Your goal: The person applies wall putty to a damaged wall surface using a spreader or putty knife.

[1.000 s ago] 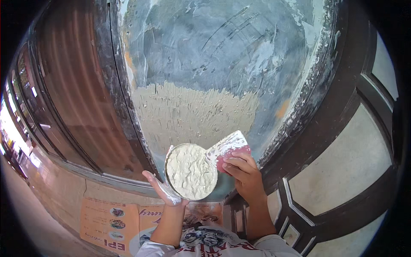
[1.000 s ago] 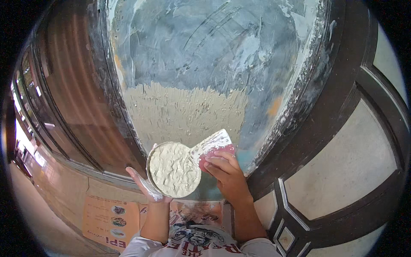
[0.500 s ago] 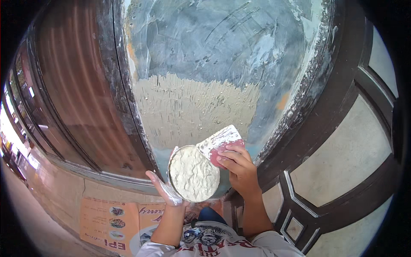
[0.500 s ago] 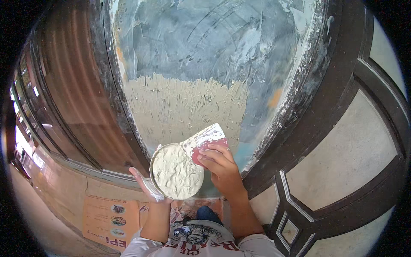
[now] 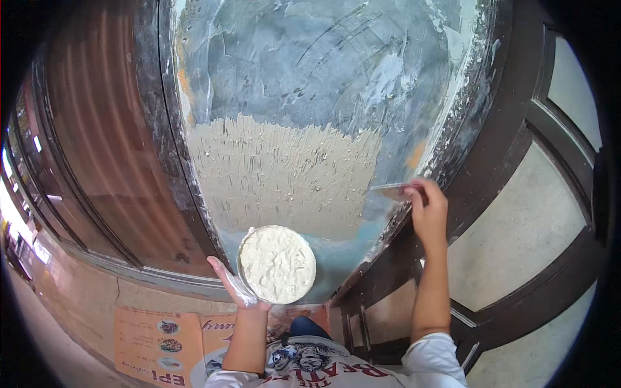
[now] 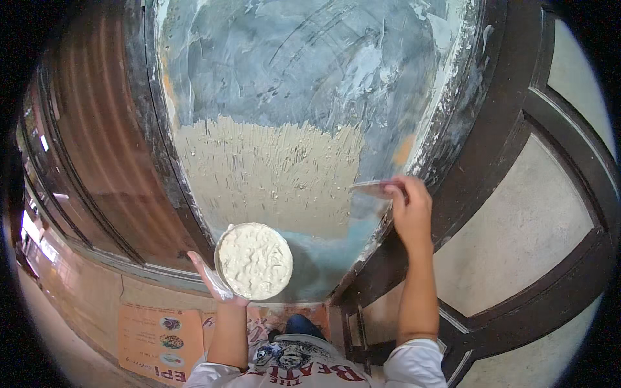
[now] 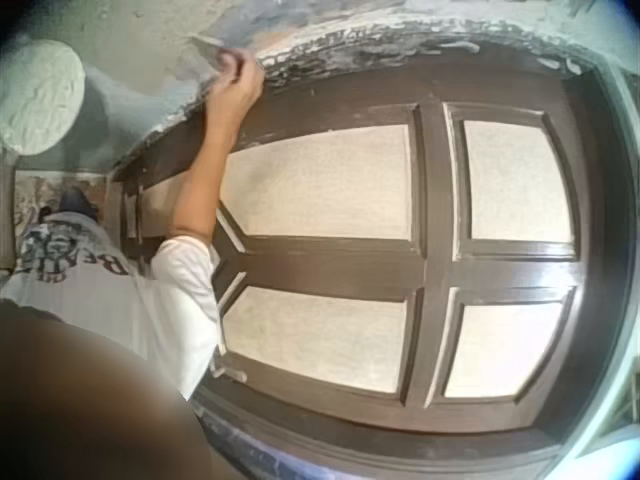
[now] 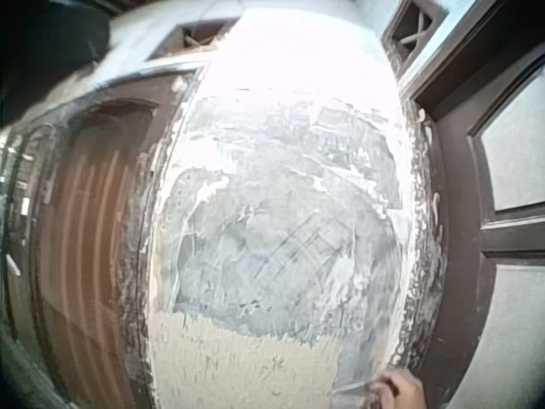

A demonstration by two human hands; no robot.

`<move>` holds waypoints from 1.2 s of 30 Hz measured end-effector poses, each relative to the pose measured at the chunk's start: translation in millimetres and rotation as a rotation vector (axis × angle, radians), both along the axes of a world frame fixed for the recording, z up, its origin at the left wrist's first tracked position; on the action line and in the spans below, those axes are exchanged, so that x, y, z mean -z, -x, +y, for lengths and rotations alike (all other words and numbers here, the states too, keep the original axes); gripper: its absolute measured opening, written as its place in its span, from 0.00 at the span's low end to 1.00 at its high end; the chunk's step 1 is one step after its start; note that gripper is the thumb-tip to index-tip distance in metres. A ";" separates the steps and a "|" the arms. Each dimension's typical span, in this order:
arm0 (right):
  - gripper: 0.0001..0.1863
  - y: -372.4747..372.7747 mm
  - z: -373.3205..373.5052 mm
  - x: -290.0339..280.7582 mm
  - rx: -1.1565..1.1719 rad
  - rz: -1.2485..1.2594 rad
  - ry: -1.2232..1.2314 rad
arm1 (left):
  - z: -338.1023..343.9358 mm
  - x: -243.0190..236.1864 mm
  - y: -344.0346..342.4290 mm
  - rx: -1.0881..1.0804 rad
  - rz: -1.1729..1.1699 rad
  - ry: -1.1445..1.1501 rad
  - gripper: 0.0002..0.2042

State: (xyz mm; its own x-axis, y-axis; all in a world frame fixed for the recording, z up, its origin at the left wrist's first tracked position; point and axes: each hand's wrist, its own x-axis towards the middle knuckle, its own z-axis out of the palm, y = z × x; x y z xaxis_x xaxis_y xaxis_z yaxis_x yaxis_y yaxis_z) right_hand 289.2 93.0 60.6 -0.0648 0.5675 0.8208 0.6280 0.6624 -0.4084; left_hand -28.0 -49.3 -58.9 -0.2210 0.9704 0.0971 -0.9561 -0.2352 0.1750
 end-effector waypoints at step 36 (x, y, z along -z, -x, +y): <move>0.13 3.2 89.6 -55.9 0.110 -0.232 -0.011 | 4.8 0.1 18.2 -0.111 -0.041 0.022 0.52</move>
State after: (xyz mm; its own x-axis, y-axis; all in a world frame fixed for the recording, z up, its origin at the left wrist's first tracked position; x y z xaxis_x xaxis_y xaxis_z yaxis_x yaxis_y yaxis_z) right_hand 286.0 182.7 116.5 -0.1904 0.5729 0.7972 0.7730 0.5881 -0.2380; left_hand -46.2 -44.5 -59.0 -0.3306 0.9416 0.0643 -0.9309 -0.3365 0.1423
